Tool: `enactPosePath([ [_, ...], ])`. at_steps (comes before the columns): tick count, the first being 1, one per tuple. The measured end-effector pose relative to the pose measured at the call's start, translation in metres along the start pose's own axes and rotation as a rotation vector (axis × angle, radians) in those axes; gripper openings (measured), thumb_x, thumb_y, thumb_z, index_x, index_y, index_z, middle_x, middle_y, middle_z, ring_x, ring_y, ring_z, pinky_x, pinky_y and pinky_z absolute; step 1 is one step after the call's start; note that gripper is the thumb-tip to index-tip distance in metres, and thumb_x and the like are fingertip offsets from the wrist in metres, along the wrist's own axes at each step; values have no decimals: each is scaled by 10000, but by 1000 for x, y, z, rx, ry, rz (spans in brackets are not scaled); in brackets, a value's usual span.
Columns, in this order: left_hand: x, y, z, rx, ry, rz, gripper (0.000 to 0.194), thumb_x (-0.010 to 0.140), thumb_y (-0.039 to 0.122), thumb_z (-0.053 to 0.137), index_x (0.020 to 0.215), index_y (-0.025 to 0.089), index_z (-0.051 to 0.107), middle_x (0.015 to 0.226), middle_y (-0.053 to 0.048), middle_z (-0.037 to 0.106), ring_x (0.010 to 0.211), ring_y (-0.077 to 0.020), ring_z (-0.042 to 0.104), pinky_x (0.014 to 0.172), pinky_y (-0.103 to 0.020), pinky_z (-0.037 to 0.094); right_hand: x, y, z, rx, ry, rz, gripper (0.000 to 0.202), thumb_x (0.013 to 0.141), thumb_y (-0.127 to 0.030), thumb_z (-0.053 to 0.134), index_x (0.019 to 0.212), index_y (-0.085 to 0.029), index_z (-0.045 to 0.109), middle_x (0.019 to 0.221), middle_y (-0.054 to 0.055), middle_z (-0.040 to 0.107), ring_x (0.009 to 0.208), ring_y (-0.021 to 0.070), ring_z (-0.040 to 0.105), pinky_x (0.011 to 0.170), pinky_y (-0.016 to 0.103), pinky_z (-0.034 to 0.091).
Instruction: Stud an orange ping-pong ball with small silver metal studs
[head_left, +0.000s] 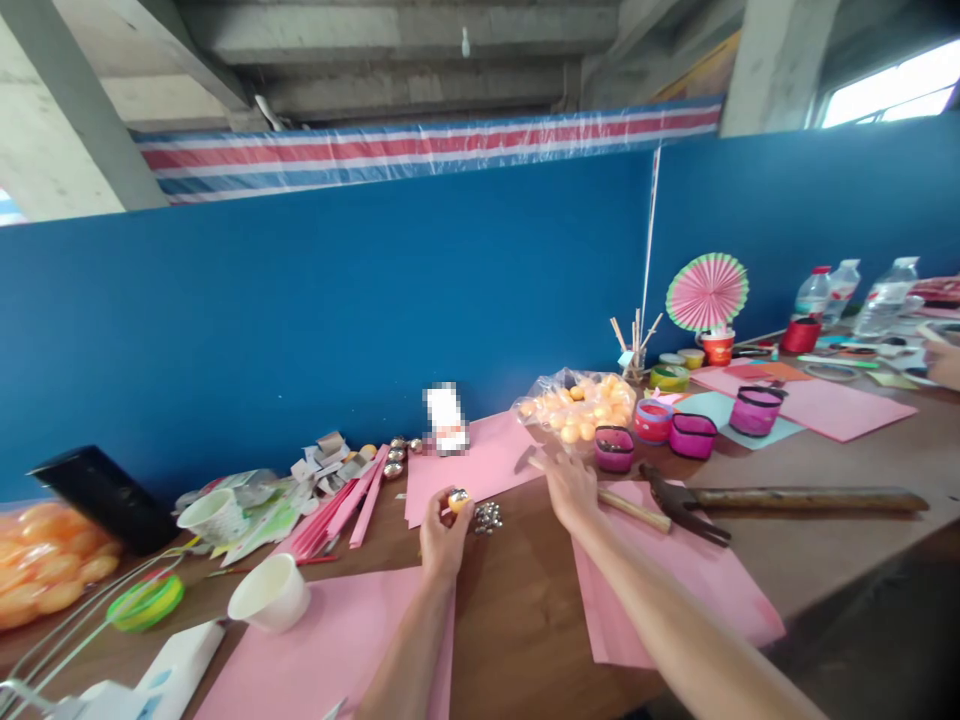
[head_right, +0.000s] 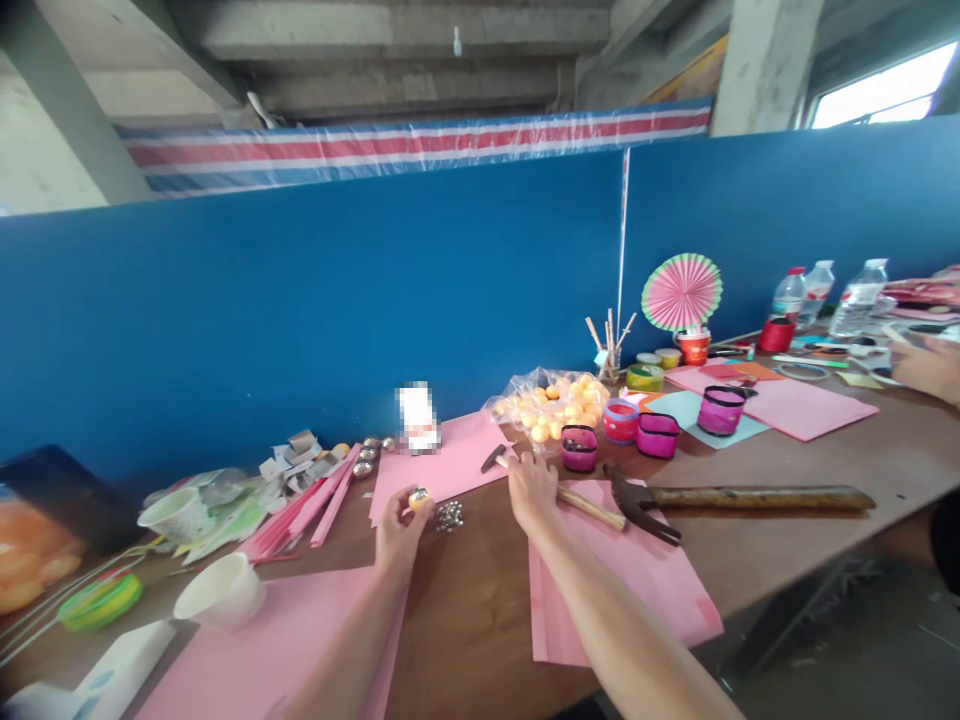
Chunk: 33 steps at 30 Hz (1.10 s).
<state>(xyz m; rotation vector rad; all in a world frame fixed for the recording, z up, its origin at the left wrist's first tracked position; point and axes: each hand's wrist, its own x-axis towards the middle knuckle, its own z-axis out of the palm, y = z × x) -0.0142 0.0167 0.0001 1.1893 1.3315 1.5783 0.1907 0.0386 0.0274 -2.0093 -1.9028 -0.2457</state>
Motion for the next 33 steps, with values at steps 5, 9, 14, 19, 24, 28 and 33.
enactPosePath([
  [5, 0, -3, -1, 16, -7, 24, 439, 637, 356, 652, 1012, 176, 512, 901, -52, 598, 695, -133, 614, 669, -281, 511, 1, 0, 2, 81, 81, -109, 317, 836, -135, 374, 1049, -288, 553, 986, 64, 562, 952, 223, 451, 731, 331, 330],
  [9, 0, -5, -2, 2, -21, 44, 425, 646, 357, 643, 1008, 177, 512, 914, -51, 595, 709, -135, 616, 679, -282, 510, -5, -11, 2, 270, 68, -395, 240, 839, -155, 392, 934, -220, 603, 900, 49, 576, 875, 172, 471, 750, 280, 348],
  [14, 0, -5, -2, 10, -15, 41, 437, 629, 357, 658, 1001, 168, 529, 909, -65, 604, 713, -141, 614, 653, -276, 513, -17, -26, 3, 418, -40, -650, 255, 842, -158, 389, 971, -205, 604, 850, 47, 575, 843, 162, 480, 750, 281, 367],
  [19, -1, -4, -1, 36, -33, 49, 431, 649, 354, 644, 1012, 161, 515, 911, -67, 599, 706, -133, 609, 659, -273, 512, -19, -30, 10, 456, -94, -684, 267, 844, -158, 383, 995, -206, 599, 906, 66, 570, 889, 171, 474, 769, 291, 376],
  [24, -1, -3, 0, 47, -37, 35, 444, 651, 353, 643, 1025, 162, 500, 911, -65, 590, 696, -128, 608, 653, -268, 510, -18, -28, 14, 500, -96, -653, 157, 804, -140, 448, 849, -174, 594, 822, 49, 576, 847, 170, 481, 756, 291, 376],
  [28, -2, -1, 0, 38, -36, 21, 444, 649, 349, 646, 1026, 168, 500, 903, -57, 591, 695, -126, 608, 655, -264, 507, -18, -27, 13, 517, -89, -647, 125, 780, -112, 464, 807, -176, 568, 788, 33, 580, 815, 169, 480, 736, 284, 374],
  [33, -2, 1, 0, 39, -34, 27, 442, 638, 347, 652, 1016, 164, 514, 902, -59, 596, 696, -126, 605, 647, -257, 503, -18, -26, 15, 506, -85, -634, 174, 785, -116, 461, 889, -180, 585, 820, 47, 585, 848, 179, 480, 750, 295, 373],
])
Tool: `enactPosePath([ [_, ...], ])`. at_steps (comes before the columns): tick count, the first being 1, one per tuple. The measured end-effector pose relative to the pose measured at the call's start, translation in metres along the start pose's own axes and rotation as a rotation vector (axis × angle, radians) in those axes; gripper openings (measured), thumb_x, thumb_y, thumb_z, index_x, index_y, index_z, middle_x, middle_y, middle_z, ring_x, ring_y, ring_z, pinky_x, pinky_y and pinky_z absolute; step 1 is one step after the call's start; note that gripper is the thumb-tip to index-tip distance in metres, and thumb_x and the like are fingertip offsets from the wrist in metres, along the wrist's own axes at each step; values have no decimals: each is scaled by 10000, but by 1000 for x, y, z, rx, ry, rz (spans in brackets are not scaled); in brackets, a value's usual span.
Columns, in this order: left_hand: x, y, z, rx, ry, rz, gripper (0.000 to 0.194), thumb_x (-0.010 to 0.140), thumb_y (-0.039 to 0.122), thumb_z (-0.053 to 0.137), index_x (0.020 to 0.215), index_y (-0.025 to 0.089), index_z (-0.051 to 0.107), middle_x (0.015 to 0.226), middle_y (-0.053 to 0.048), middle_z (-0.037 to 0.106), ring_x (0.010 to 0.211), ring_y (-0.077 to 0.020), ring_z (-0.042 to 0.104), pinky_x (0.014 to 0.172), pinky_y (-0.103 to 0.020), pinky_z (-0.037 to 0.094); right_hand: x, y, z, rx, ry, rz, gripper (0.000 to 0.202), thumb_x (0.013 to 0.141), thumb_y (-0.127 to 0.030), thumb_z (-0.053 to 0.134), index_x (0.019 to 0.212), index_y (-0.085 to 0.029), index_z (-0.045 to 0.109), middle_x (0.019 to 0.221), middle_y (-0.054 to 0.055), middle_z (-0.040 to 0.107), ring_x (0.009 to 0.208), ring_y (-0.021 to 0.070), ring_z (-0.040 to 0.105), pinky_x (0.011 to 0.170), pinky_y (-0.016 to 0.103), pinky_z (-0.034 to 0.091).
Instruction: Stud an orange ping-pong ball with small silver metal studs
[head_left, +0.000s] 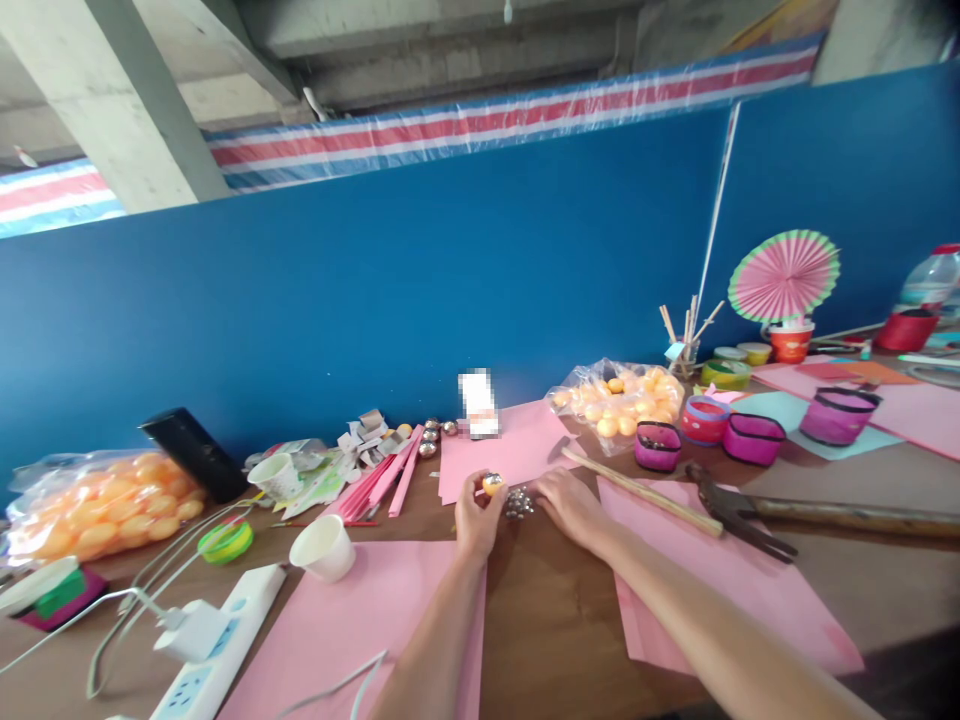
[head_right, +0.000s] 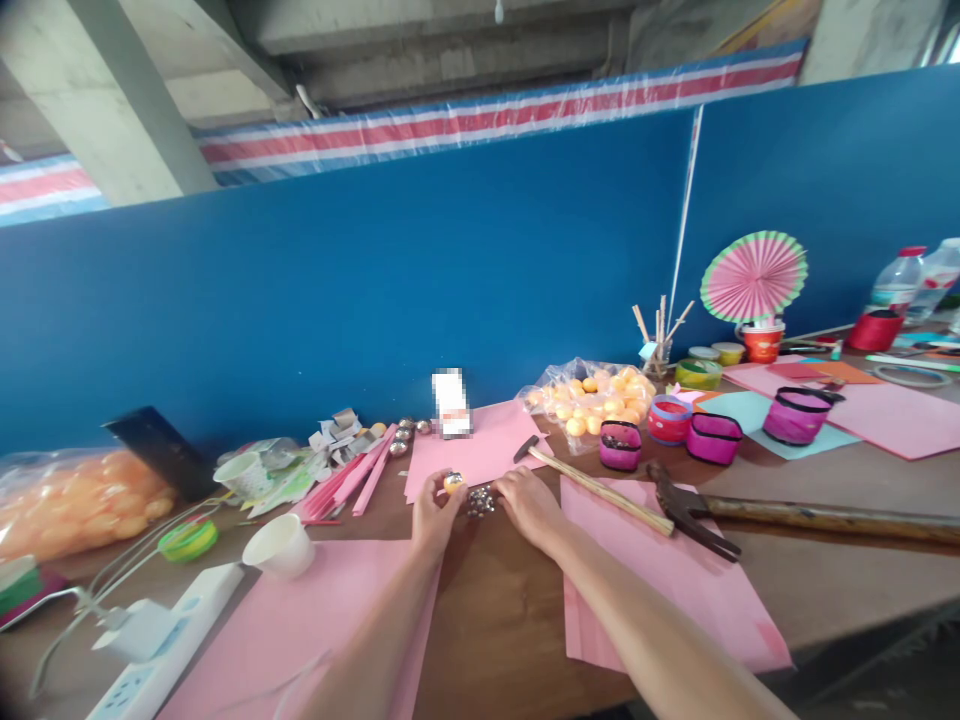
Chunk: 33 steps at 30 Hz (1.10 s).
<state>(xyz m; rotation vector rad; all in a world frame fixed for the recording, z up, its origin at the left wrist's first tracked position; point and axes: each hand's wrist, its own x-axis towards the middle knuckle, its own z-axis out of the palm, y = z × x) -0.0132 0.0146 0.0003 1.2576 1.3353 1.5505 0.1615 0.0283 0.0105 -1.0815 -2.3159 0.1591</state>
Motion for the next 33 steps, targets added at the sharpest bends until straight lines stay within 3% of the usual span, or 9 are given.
enactPosePath([
  [10, -2, 2, -1, -3, -66, 43, 421, 633, 258, 653, 1023, 175, 520, 968, -56, 593, 806, -145, 608, 735, -267, 487, 2, 1, 1, -14, -30, 16, 208, 829, -166, 414, 826, -179, 621, 778, 51, 585, 799, 168, 494, 727, 283, 377],
  [15, -2, 3, 0, -47, -132, 56, 420, 654, 219, 626, 1057, 186, 510, 980, -57, 598, 880, -161, 592, 787, -293, 477, 0, -1, -2, -35, -28, 49, 202, 806, -164, 447, 948, -185, 589, 846, 56, 589, 861, 179, 491, 765, 293, 367],
  [18, -2, 2, 0, -52, -160, 73, 440, 660, 202, 616, 1084, 196, 498, 1037, -62, 581, 914, -162, 578, 803, -293, 470, 0, 0, -1, -45, -44, 54, 173, 807, -175, 454, 886, -194, 606, 818, 45, 586, 849, 174, 492, 757, 278, 366],
  [23, 0, -2, 0, -79, -159, 86, 436, 651, 207, 625, 1070, 190, 504, 1035, -63, 579, 889, -154, 579, 800, -291, 466, 1, 1, 3, -57, -47, 62, 182, 814, -168, 434, 797, -190, 613, 776, 40, 584, 806, 166, 496, 731, 262, 369],
  [33, -2, 2, 0, -109, -159, 29, 442, 647, 281, 647, 1052, 174, 504, 911, -54, 609, 816, -152, 598, 718, -264, 486, 1, -6, -3, 22, 34, 81, 132, 817, -168, 415, 806, -189, 545, 777, 32, 580, 774, 162, 522, 692, 260, 385],
])
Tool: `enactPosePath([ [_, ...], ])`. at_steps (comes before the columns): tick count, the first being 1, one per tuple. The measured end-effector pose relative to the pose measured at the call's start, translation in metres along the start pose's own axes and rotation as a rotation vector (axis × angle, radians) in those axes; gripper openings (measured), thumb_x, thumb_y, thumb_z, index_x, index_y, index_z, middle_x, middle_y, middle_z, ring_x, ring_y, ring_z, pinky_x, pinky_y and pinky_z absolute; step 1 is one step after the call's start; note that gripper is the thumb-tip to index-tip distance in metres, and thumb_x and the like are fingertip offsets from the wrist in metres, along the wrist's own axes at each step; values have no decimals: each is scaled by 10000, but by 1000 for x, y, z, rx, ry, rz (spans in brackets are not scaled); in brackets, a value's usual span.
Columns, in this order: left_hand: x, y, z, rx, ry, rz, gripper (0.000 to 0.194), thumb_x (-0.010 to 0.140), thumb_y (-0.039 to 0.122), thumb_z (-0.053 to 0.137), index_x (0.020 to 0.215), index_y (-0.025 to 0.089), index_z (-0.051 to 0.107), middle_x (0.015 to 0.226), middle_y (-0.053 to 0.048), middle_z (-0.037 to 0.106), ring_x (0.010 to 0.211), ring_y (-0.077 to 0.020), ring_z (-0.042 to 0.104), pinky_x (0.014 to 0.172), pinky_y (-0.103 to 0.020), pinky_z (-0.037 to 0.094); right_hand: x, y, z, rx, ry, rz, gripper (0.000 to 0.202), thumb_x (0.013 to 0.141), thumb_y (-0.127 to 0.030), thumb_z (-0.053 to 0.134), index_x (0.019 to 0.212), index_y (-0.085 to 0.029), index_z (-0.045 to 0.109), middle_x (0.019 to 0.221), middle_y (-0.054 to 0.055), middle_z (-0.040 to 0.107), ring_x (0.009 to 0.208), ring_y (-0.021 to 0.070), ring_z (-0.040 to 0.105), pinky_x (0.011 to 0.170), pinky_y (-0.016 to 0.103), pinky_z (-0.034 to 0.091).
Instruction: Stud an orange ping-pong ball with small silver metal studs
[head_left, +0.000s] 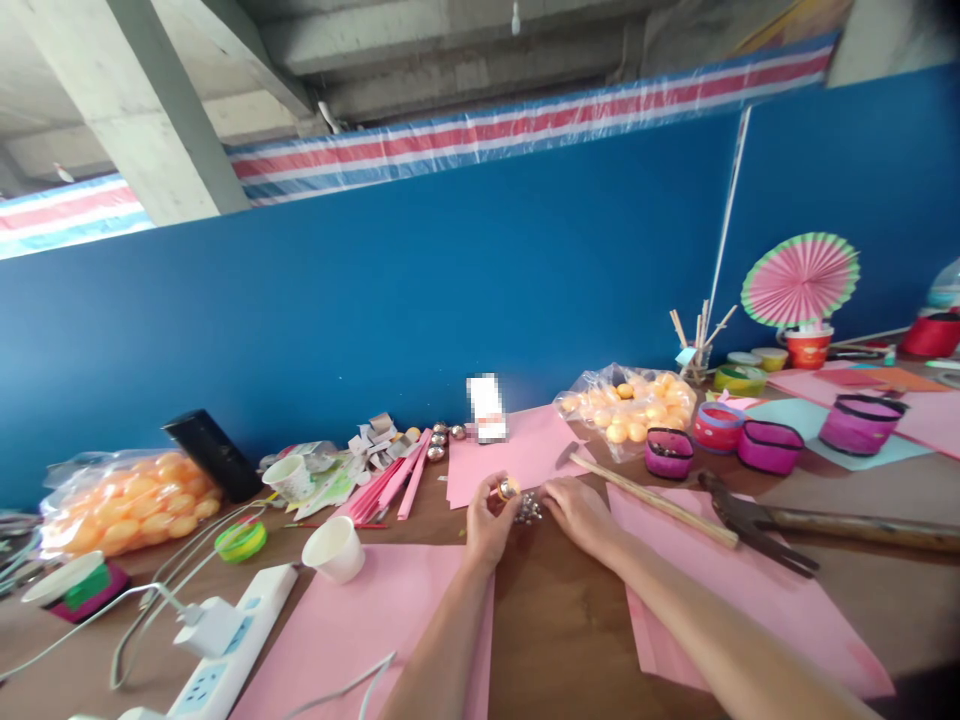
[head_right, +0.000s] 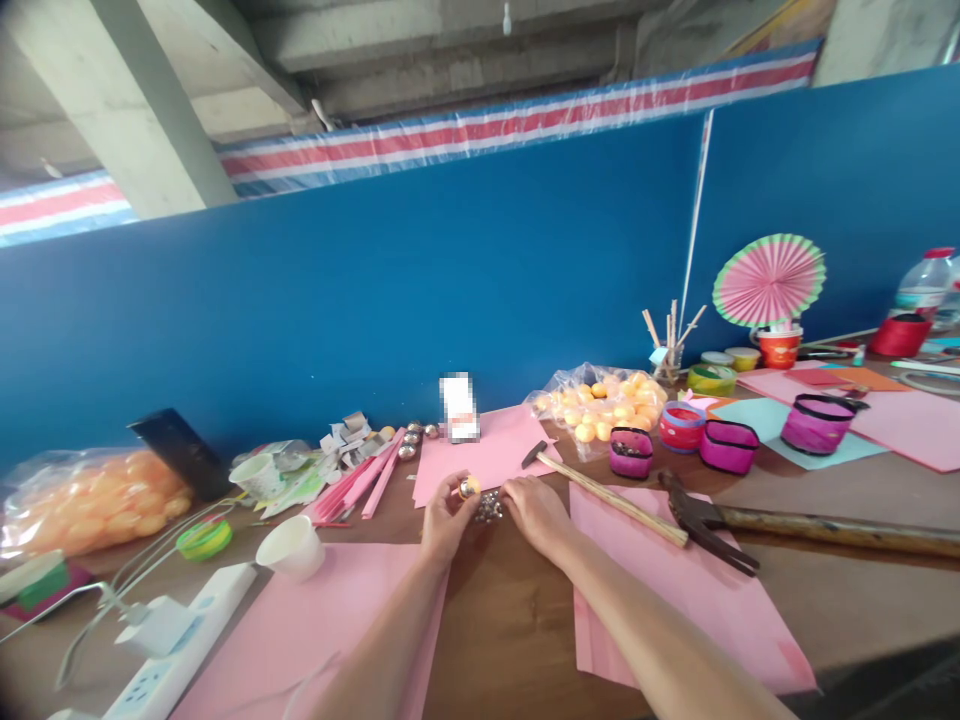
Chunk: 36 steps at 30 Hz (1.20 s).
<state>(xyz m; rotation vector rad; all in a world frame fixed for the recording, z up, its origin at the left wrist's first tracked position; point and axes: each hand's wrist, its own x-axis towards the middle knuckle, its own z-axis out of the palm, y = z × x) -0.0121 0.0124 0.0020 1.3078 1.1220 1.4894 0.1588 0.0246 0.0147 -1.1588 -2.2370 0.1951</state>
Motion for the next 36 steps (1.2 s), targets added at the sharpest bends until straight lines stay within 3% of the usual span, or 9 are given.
enactPosePath([
  [12, -1, 2, 1, 36, -38, 7, 510, 682, 288, 619, 1161, 208, 463, 1098, -72, 559, 816, -139, 603, 734, -271, 491, 1, 0, 4, 215, 126, 39, 135, 825, -222, 403, 758, -191, 516, 785, 35, 587, 733, 158, 544, 668, 260, 403],
  [17, -1, 0, 1, 52, -40, 1, 474, 679, 279, 619, 1124, 183, 488, 1043, -75, 590, 815, -146, 604, 735, -270, 489, 2, -2, 4, 345, 165, 83, 103, 814, -242, 429, 790, -189, 514, 763, 27, 598, 693, 154, 556, 645, 253, 407],
  [23, -1, 0, 0, 99, -18, 0, 474, 638, 299, 657, 1074, 173, 518, 952, -65, 617, 734, -140, 603, 670, -263, 500, 5, -5, 2, 626, 87, 232, 250, 789, -403, 467, 679, -185, 518, 597, -2, 541, 538, 132, 498, 522, 241, 395],
  [28, 0, -3, 0, 111, 9, 20, 422, 638, 293, 658, 1030, 168, 565, 981, -82, 611, 795, -155, 600, 715, -275, 493, 6, -3, 5, 1027, 34, 358, 346, 696, -506, 556, 726, -162, 581, 636, 10, 570, 574, 138, 516, 538, 258, 439],
  [36, -3, 3, 2, 117, -21, 24, 443, 647, 310, 653, 1043, 164, 519, 974, -72, 601, 798, -156, 607, 708, -277, 498, 6, -8, 2, 1180, 2, 412, 312, 671, -418, 623, 818, -145, 587, 696, 10, 587, 631, 119, 533, 620, 258, 450],
])
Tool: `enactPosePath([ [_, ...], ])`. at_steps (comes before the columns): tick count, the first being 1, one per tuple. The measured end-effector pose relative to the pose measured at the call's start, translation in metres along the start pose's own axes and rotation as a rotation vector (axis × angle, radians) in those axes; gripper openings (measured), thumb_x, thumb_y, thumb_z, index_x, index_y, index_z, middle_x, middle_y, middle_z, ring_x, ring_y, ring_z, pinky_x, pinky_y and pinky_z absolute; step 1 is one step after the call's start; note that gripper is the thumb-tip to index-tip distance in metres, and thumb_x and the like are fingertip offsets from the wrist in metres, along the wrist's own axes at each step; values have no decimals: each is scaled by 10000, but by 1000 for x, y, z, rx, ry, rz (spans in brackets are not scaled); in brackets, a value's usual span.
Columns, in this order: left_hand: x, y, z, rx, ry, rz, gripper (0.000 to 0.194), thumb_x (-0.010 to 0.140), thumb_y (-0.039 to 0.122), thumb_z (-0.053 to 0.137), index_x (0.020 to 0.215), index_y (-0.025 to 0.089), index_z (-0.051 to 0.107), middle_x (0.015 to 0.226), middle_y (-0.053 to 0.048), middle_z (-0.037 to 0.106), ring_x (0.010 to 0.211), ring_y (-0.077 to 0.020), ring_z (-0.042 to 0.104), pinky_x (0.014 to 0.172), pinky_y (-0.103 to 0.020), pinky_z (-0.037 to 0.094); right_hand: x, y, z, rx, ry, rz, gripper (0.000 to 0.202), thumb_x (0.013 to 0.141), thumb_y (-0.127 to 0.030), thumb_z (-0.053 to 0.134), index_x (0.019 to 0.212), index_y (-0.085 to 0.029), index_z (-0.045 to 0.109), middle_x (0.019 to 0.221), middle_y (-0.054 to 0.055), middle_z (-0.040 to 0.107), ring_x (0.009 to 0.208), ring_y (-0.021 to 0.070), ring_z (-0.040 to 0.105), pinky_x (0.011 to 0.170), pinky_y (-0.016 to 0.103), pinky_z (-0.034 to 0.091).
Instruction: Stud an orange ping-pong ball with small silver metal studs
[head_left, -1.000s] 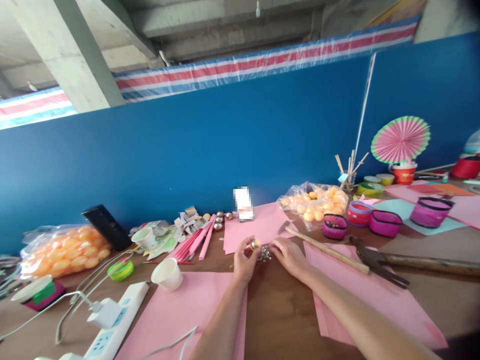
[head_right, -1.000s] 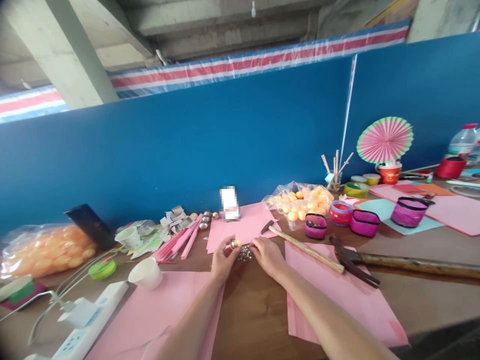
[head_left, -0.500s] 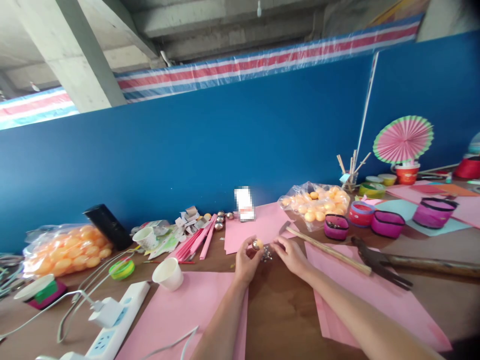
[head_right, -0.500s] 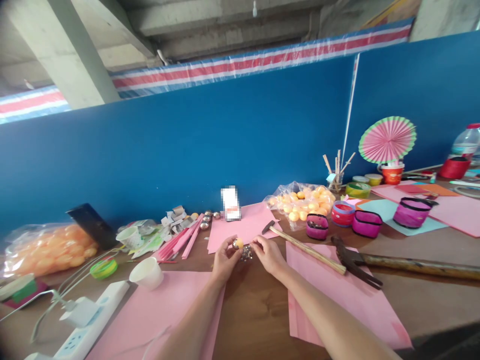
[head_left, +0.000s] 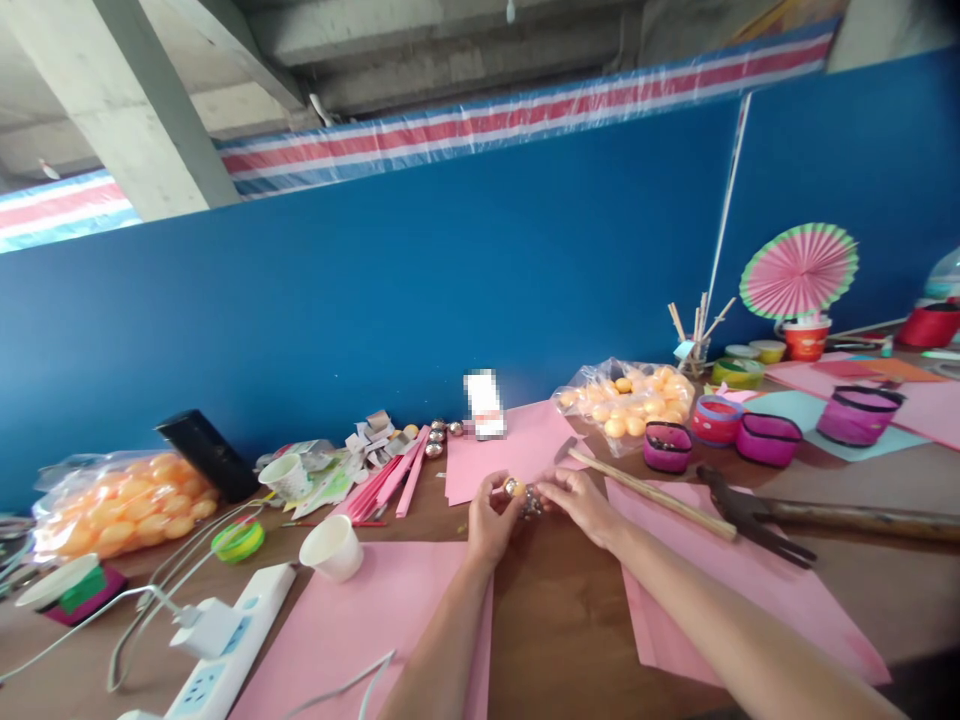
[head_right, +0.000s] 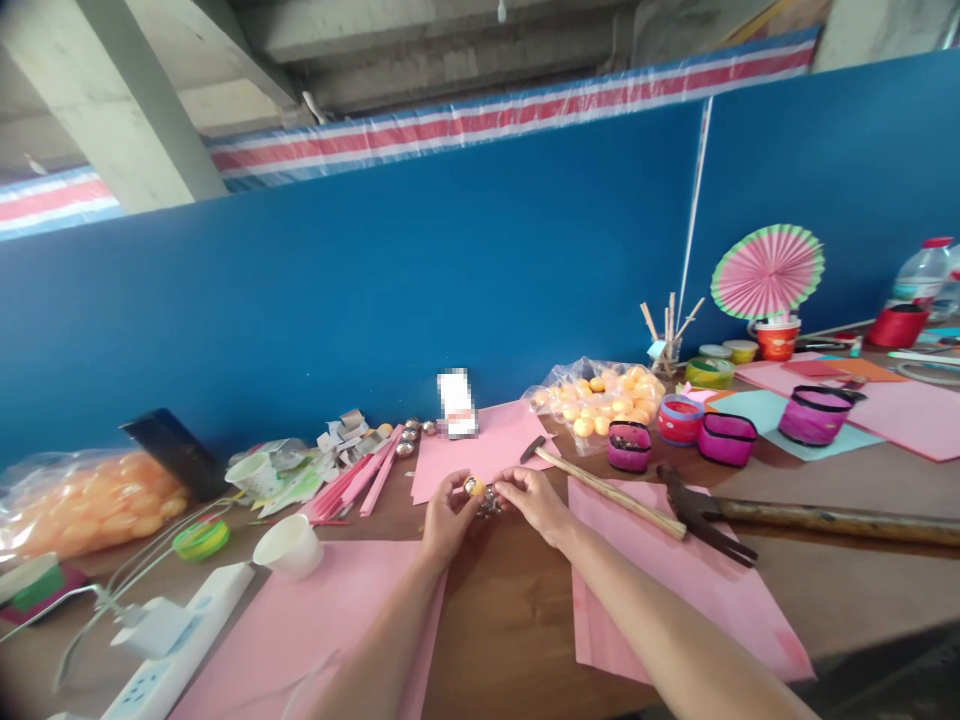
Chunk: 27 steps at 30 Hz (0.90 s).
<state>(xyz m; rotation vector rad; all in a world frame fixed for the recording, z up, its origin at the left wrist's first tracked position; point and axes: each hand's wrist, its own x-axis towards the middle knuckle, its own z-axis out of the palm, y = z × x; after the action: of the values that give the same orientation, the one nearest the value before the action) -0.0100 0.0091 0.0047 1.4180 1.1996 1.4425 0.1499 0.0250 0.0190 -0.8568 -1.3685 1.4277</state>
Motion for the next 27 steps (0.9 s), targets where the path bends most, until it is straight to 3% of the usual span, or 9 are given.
enactPosePath([
  [11, 1, -4, 2, 6, -13, 6, 483, 627, 324, 673, 1067, 169, 547, 1029, -99, 608, 882, -191, 603, 764, -308, 496, -2, 0, 2, -123, -23, -61, 256, 697, -412, 587, 740, -164, 544, 671, -13, 547, 618, 111, 499, 574, 230, 407],
  [20, -3, 4, 6, -31, -68, -41, 440, 640, 350, 663, 1006, 150, 522, 864, -84, 646, 786, -190, 622, 682, -302, 515, -3, -2, 3, -111, -36, -59, 260, 706, -390, 579, 749, -134, 591, 706, 13, 589, 647, 120, 508, 633, 251, 401],
  [27, -3, -2, 5, 88, -32, 34, 442, 639, 346, 665, 1023, 158, 553, 943, -98, 623, 812, -188, 609, 722, -308, 502, -5, -9, 3, -138, -73, -71, 249, 725, -381, 564, 727, -137, 618, 698, 13, 610, 660, 127, 520, 672, 257, 396],
])
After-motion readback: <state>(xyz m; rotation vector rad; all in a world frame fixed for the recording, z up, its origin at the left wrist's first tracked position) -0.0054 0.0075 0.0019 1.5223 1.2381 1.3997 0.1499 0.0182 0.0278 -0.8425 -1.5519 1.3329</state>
